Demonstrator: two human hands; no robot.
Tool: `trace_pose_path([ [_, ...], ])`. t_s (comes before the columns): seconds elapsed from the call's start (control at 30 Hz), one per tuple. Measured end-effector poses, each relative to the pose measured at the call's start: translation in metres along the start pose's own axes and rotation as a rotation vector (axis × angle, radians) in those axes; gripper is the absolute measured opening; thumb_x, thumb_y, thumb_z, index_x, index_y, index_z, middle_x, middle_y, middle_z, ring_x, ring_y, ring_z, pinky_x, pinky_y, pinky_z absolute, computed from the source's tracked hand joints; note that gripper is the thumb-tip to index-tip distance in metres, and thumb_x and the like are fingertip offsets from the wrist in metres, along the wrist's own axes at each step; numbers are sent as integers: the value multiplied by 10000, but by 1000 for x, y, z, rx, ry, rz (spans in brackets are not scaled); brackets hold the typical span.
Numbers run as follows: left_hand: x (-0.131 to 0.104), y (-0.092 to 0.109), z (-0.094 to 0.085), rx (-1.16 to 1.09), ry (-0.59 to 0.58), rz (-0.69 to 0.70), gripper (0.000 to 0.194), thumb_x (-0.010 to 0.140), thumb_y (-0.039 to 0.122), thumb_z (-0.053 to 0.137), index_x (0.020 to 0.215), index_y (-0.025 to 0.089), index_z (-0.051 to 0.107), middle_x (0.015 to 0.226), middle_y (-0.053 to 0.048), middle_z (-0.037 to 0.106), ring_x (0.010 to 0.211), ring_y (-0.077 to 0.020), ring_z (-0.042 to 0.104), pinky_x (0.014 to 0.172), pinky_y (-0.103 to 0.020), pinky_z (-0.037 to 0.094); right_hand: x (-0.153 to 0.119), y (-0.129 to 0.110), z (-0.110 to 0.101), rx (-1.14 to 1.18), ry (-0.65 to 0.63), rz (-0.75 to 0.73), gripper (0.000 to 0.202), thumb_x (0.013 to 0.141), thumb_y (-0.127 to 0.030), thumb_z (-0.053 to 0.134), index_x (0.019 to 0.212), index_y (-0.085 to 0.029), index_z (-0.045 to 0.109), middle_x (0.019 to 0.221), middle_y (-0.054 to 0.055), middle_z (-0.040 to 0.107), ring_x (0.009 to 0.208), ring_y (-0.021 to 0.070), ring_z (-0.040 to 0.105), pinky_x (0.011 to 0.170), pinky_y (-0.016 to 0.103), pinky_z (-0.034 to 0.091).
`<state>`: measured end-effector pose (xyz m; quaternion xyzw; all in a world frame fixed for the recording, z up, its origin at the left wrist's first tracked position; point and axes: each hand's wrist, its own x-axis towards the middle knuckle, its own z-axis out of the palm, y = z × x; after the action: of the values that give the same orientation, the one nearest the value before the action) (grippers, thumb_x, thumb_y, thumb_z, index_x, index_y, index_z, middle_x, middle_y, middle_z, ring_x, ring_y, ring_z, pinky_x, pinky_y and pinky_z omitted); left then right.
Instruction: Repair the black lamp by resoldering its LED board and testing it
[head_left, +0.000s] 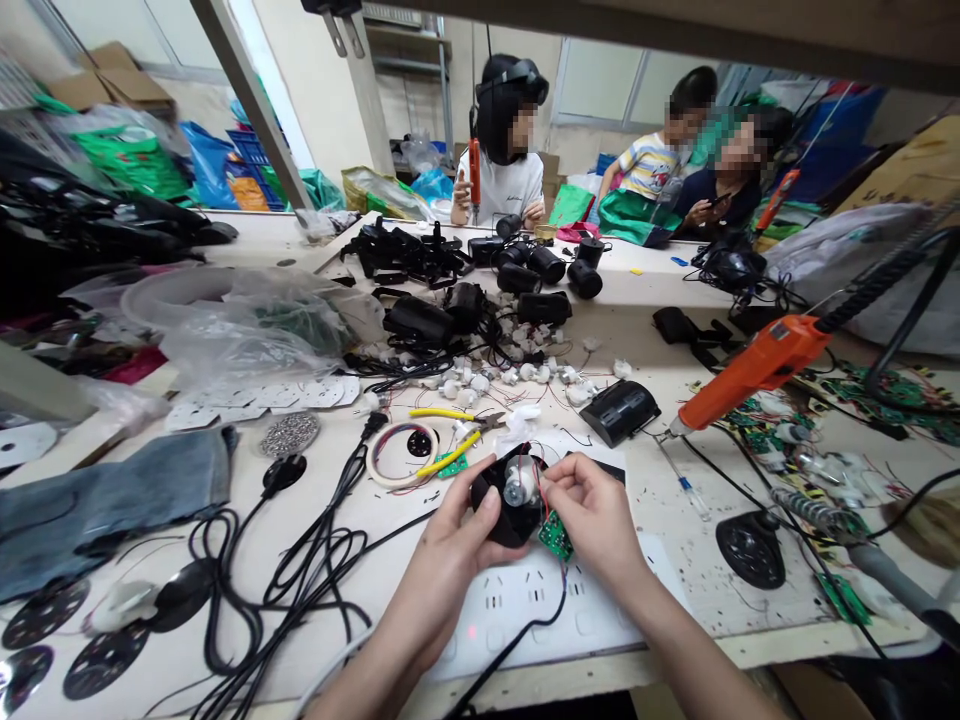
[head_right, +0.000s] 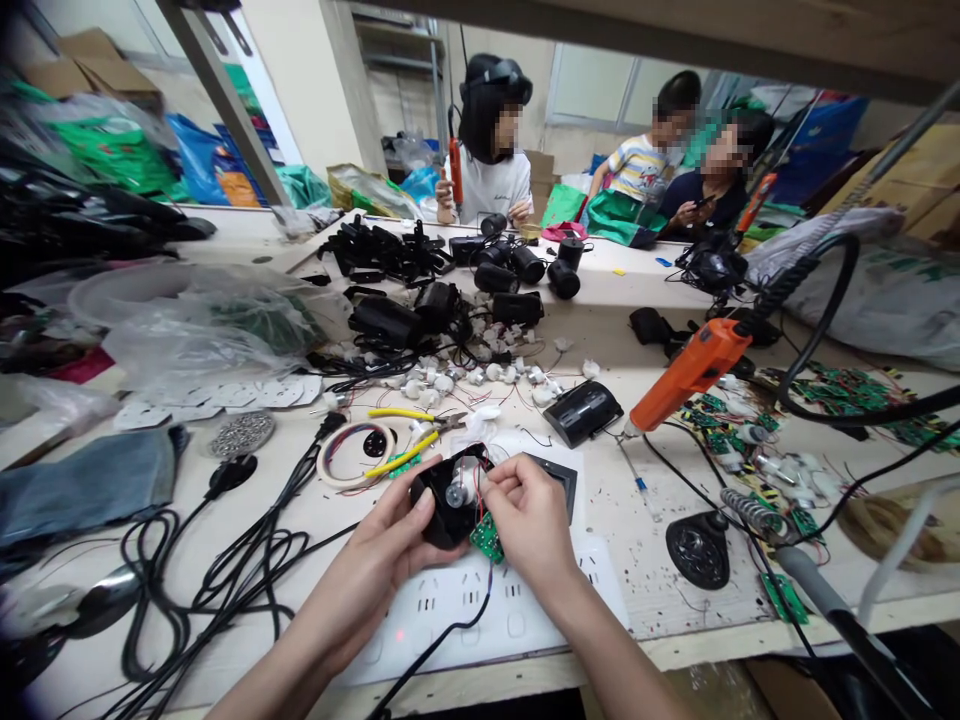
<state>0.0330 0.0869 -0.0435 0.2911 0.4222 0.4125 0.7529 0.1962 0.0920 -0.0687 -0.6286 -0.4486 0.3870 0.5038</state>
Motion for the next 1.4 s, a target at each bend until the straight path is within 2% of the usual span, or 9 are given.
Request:
trace_pose_path([
  [0.27, 4, -5, 0, 39, 22, 15, 592, 795, 412, 738, 1324, 255, 523, 1341, -98, 567, 1072, -284, 640, 757, -359, 616, 4, 1, -9, 160, -124, 83, 272, 610, -419, 732, 667, -169, 641, 609, 21, 621, 529, 139, 509, 499, 236, 394],
  [0.47, 5, -7, 3, 74, 59, 34, 655, 734, 457, 776, 1309, 245, 541, 1328, -104, 546, 1057, -295, 637, 711, -356, 626, 3, 5, -11, 233, -133, 91, 326, 587, -431, 825, 659, -161, 658, 631, 17, 637, 549, 128, 532, 530, 229, 412],
  [0.67, 4, -6, 4, 85, 60, 36, 624, 761, 429, 754, 1312, 239, 530, 1307, -105, 536, 1022, -277, 644, 691, -338, 625, 2, 7, -12, 254, -141, 79, 400, 582, -494, 873, 671, -160, 671, 647, 22, 643, 563, 133, 560, 533, 227, 450],
  [0.87, 3, -5, 6, 30, 83, 12, 627, 735, 414, 781, 1285, 236, 540, 1271, -103, 549, 982, -261, 652, 684, -350, 628, 2, 6, -13, 235, -143, 49, 360, 621, -482, 855, 694, -170, 690, 694, 32, 667, 628, 162, 608, 595, 256, 504],
  [1.13, 10, -2, 13, -5, 103, 25, 571, 700, 418, 811, 1166, 204, 558, 1134, -85, 599, 925, -233, 634, 632, -339, 633, 8, 4, -10, 202, -130, 14, 310, 641, -442, 816, 662, -174, 663, 683, 27, 669, 611, 162, 590, 580, 258, 481],
  [1.4, 6, 0, 14, 49, 56, 30, 492, 750, 402, 772, 1148, 226, 543, 1156, -64, 595, 913, -207, 645, 653, -315, 626, 5, 6, -8, 169, -140, -30, 330, 694, -474, 770, 669, -177, 626, 670, 13, 635, 600, 154, 559, 564, 246, 456],
])
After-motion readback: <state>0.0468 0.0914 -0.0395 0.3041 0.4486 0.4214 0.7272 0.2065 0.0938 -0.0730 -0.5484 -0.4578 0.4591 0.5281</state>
